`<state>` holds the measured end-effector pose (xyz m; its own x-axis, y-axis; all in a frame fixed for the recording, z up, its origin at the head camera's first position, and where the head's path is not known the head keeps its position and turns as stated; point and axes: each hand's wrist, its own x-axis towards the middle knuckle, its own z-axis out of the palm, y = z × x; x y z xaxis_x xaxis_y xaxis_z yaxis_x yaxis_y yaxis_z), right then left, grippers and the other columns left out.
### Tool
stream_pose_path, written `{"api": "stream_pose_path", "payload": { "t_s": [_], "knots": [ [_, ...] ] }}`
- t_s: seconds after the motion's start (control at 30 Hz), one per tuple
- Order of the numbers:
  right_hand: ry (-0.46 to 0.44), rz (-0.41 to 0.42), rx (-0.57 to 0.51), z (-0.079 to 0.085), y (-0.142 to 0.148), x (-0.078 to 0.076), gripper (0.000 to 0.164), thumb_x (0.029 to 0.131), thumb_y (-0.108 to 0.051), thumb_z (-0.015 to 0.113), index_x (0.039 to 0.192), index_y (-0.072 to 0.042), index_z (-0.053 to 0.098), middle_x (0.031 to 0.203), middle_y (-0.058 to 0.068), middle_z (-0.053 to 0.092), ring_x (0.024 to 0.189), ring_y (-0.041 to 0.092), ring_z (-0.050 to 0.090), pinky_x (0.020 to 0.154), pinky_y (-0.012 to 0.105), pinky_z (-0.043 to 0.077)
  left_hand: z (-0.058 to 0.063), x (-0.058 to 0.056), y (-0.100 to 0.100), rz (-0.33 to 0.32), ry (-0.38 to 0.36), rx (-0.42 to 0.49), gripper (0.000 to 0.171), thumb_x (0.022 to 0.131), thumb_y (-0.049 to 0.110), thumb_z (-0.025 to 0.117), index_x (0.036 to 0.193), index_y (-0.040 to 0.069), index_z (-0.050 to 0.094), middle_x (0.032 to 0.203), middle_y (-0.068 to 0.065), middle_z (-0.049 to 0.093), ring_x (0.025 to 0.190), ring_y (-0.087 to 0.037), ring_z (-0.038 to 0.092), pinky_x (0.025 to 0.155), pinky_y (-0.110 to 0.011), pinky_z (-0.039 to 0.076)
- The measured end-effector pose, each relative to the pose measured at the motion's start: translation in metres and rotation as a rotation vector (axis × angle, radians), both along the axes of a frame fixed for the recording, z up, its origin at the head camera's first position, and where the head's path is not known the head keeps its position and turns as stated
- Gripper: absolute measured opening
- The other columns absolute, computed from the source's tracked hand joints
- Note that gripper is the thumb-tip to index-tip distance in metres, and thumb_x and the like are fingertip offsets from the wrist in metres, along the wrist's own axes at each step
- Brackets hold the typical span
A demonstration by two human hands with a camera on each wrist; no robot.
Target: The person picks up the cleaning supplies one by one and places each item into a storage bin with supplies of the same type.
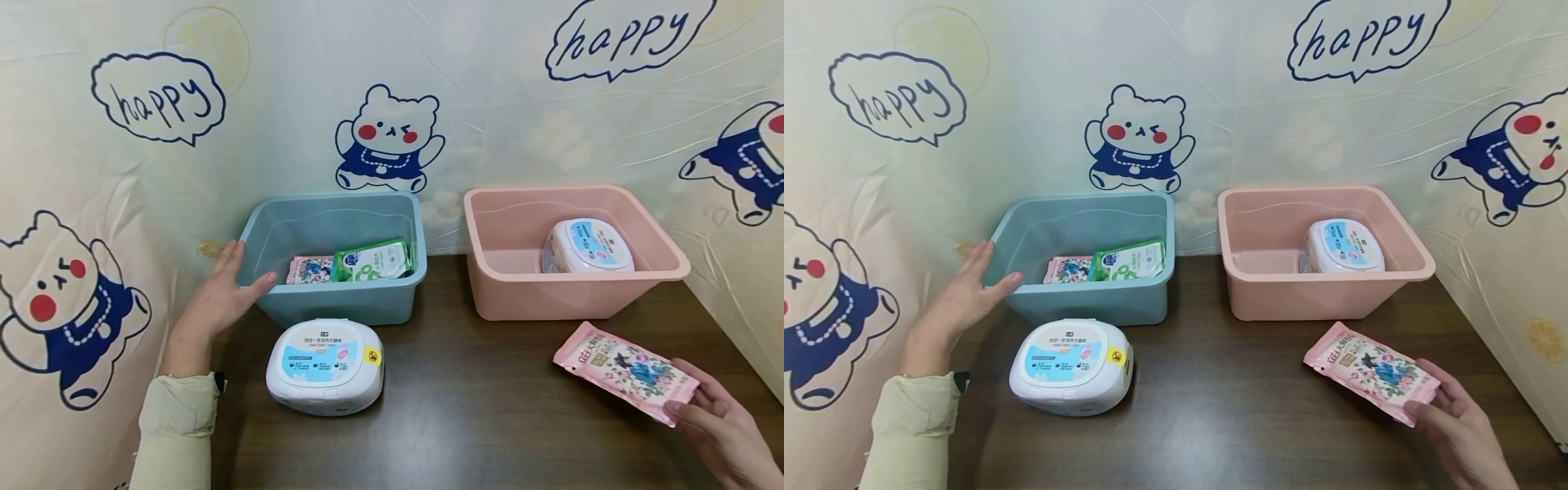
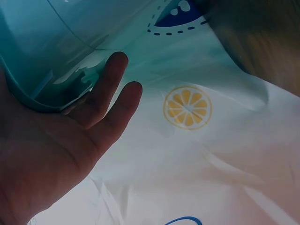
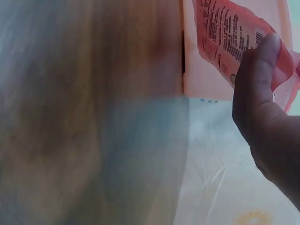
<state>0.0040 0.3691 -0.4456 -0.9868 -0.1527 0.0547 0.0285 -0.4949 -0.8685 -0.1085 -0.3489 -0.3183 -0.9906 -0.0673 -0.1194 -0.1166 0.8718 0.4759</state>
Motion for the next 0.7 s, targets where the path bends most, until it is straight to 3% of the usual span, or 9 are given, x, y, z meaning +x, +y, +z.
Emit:
{"api": "stream_pose_path", "payload": {
  "t_s": [0.2,0.4,0.57,0.7],
  "knots": [
    [0.023,0.057,0.108,0.01,-0.014,-0.004,0.066,0.098,0.023,0.031,0.149,-0.015,0.047,0.132,0.004,0.06,0.112,0.017,0.065,0.084,0.033,0.058,0.006,-0.001,-0.002,-0.023,-0.052,-0.052,0.107,0.093,0.076,0.043,0.159,0.015,-0.015,0.164,-0.009,-0.024,0.144,-0.058,0.0,0.099,-0.083,0.016],
    [0.029,0.136,0.243,0.023,-0.03,-0.007,0.065,0.1,0.017,0.034,0.154,-0.018,0.037,0.139,0.002,0.053,0.116,0.015,0.063,0.088,0.033,0.056,0.013,-0.003,-0.006,-0.06,-0.089,-0.064,0.111,0.092,0.075,0.047,0.159,0.014,-0.016,0.165,-0.017,-0.02,0.144,-0.059,0.001,0.099,-0.082,0.016],
    [0.032,0.195,0.238,0.037,-0.046,-0.01,0.065,0.1,0.017,0.034,0.157,-0.014,0.032,0.143,0.004,0.052,0.118,0.018,0.062,0.089,0.034,0.056,0.011,-0.004,-0.009,-0.072,-0.06,-0.071,0.113,0.091,0.073,0.052,0.16,0.011,-0.013,0.165,-0.022,-0.014,0.146,-0.057,-0.002,0.1,-0.082,0.016],
    [0.078,0.239,0.225,0.049,-0.059,-0.015,0.066,0.098,0.019,0.034,0.158,-0.009,0.028,0.146,0.008,0.051,0.122,0.019,0.061,0.093,0.035,0.055,0.007,-0.005,-0.01,-0.095,-0.027,-0.084,0.113,0.092,0.071,0.053,0.16,0.01,-0.013,0.166,-0.017,-0.018,0.148,-0.051,-0.01,0.103,-0.081,0.012]
  ]
}}
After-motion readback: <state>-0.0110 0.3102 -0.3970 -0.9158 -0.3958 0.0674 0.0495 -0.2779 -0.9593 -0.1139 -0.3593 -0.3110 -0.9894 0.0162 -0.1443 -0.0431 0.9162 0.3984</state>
